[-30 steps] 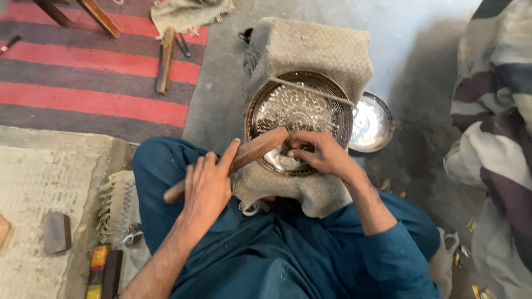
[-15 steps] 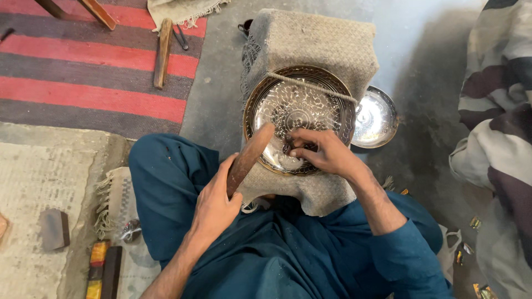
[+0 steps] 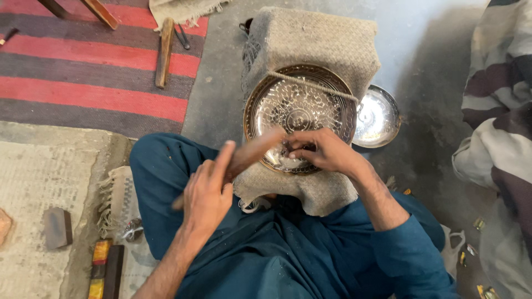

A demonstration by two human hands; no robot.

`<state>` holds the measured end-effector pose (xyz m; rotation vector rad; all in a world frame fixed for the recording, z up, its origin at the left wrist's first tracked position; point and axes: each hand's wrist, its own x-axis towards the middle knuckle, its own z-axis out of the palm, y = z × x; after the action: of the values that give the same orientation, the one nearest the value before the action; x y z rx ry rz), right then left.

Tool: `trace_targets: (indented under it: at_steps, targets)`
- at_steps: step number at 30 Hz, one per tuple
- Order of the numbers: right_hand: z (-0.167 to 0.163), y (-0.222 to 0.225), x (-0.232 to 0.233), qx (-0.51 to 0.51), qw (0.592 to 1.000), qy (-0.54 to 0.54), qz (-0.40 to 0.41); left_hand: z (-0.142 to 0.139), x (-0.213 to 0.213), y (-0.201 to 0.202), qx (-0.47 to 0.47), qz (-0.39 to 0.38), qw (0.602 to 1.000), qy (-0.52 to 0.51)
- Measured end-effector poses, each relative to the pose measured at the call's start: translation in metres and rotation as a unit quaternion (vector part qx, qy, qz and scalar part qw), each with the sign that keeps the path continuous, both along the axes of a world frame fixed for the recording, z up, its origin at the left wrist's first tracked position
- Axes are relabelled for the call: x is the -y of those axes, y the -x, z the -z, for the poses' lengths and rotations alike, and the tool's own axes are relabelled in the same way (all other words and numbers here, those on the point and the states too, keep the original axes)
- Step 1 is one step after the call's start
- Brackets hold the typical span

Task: The person sits cross-legged on the floor with a decorative brass plate resting on a cloth cushion. They hold a chisel against the plate's surface with one hand and repeatedly strike the chisel with a wooden mallet held in the other hand, moving the chisel to different spots to work the engraved pattern, occasionally repositioning the plate and switching to a red-handled punch.

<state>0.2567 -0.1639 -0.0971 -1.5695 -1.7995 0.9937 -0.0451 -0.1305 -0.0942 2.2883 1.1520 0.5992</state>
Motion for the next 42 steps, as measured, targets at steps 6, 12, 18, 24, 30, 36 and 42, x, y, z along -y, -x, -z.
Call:
trace_targets:
  at_steps: [6,12,18,24,30,36,42]
  targets:
    - [0.005,-0.007,-0.004,-0.023,0.999,-0.020,-0.013,0.011,0.005,-0.002,-0.064,-0.041,0.995,0.072]
    - [-0.003,-0.031,0.014,-0.264,0.950,-0.109,0.124,0.015,0.010,0.018,0.113,-0.071,0.980,0.149]
    - [-0.014,-0.030,0.030,-0.034,0.981,-0.079,0.177,0.025,-0.002,0.048,0.111,-0.187,0.939,0.266]
    - [0.004,-0.007,0.022,0.311,0.916,-0.253,0.019,0.049,-0.017,0.077,0.118,-0.201,0.934,0.271]
    - [-0.002,-0.039,0.030,0.209,0.841,-0.274,0.418,0.063,-0.029,0.078,0.091,-0.195,0.931,0.294]
    - [-0.014,-0.041,0.067,0.064,0.882,-0.155,0.440,0.065,-0.038,0.067,0.069,-0.193,0.930,0.304]
    - [-0.005,0.001,0.085,-0.134,0.865,-0.191,0.445,0.075,-0.051,0.063,0.049,-0.176,0.928,0.325]
